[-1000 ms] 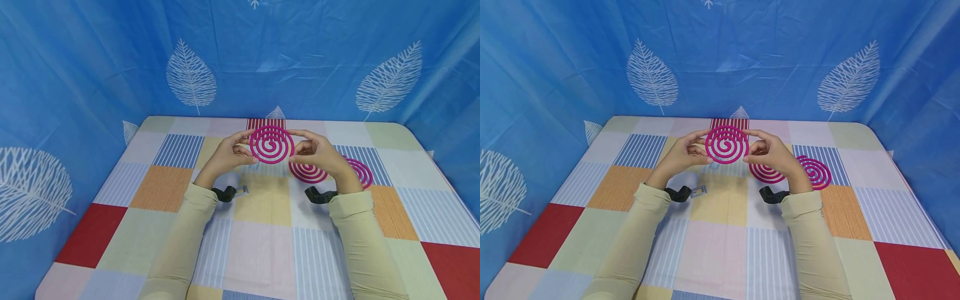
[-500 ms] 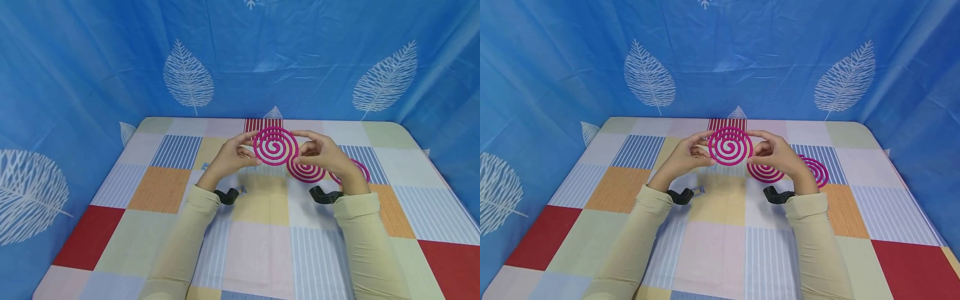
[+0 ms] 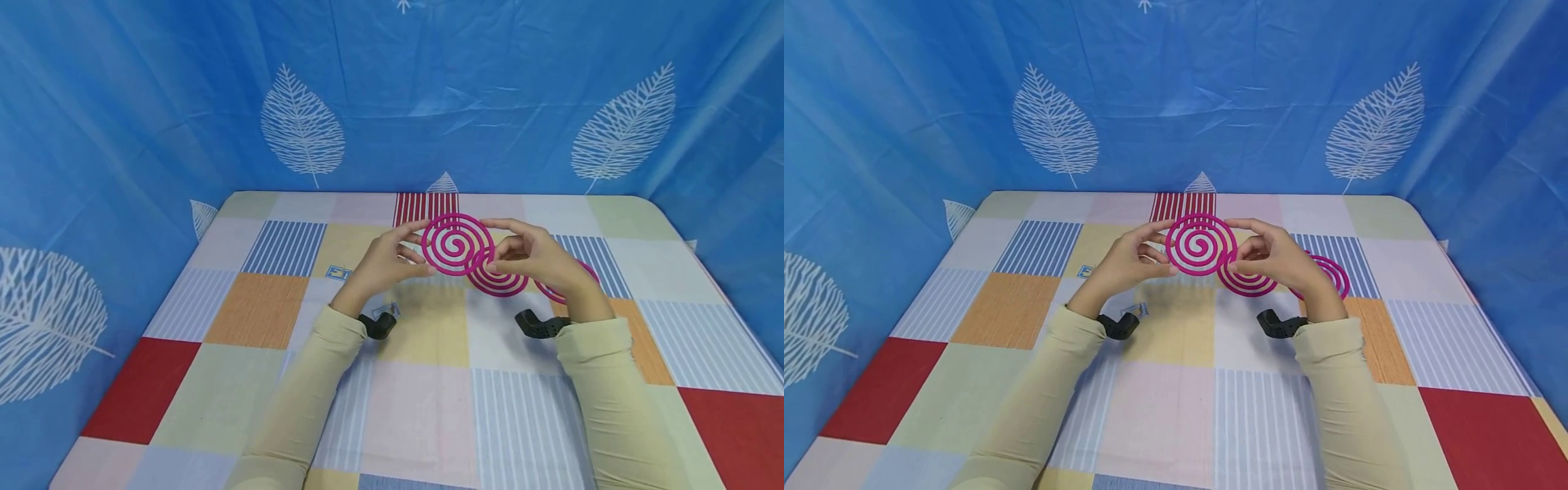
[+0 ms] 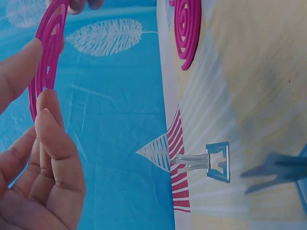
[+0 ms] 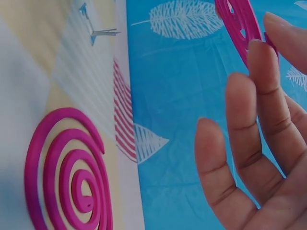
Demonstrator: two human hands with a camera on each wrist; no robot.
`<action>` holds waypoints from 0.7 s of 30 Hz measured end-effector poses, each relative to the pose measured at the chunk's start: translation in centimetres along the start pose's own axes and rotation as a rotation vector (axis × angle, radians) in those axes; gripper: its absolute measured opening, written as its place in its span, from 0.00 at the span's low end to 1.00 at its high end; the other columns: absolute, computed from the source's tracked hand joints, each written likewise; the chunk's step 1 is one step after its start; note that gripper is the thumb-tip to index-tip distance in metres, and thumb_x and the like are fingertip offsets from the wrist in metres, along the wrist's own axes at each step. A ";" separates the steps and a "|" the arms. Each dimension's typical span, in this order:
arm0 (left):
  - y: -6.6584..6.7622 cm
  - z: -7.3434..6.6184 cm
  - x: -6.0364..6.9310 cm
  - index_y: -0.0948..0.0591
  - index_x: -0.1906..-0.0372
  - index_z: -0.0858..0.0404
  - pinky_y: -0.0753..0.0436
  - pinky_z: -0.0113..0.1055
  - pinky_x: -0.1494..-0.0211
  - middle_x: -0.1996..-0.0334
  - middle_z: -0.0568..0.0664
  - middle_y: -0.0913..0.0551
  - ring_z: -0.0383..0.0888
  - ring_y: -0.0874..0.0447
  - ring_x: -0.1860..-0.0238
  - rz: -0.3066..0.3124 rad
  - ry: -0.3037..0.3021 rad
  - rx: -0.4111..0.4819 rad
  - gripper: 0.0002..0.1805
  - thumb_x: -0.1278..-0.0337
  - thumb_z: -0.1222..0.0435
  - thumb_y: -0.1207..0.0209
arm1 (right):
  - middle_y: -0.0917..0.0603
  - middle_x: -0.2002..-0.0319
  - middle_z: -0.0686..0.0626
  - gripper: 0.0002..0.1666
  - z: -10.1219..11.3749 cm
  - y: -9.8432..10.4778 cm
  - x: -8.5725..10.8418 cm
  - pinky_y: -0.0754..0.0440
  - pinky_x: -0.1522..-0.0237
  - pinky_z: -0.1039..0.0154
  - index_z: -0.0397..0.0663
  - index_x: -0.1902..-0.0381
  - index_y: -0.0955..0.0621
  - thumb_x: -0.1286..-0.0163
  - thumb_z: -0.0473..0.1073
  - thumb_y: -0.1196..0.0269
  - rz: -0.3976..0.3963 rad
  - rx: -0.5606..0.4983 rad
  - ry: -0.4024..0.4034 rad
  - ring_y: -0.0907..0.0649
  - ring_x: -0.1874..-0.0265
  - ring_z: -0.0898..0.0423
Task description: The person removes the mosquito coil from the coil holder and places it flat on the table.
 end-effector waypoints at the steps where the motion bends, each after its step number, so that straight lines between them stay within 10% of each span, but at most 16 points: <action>1: -0.1 0.0 0.0 0.29 0.19 0.60 0.11 0.40 0.43 0.40 0.60 0.17 0.50 0.10 0.53 0.001 0.002 -0.005 0.46 0.41 0.72 0.22 | 0.11 0.66 0.51 0.42 0.0 0.0 0.1 0.13 0.51 0.67 0.32 0.21 0.32 0.29 0.24 0.31 0.003 -0.001 0.009 0.13 0.63 0.55; 21: -2.7 -0.4 -0.2 0.28 0.20 0.60 0.10 0.35 0.49 0.41 0.60 0.15 0.47 0.09 0.56 0.053 -0.030 -0.089 0.44 0.41 0.71 0.22 | 0.11 0.66 0.49 0.42 -1.2 1.2 2.0 0.12 0.58 0.68 0.29 0.22 0.33 0.31 0.21 0.32 0.027 0.022 0.026 0.13 0.65 0.55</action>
Point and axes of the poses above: each hand's wrist, its own x-axis away from the middle knuckle, its own y-axis out of the back of the hand, z = x × y, the point moved 8 cm from there along -x, towards the middle knuckle
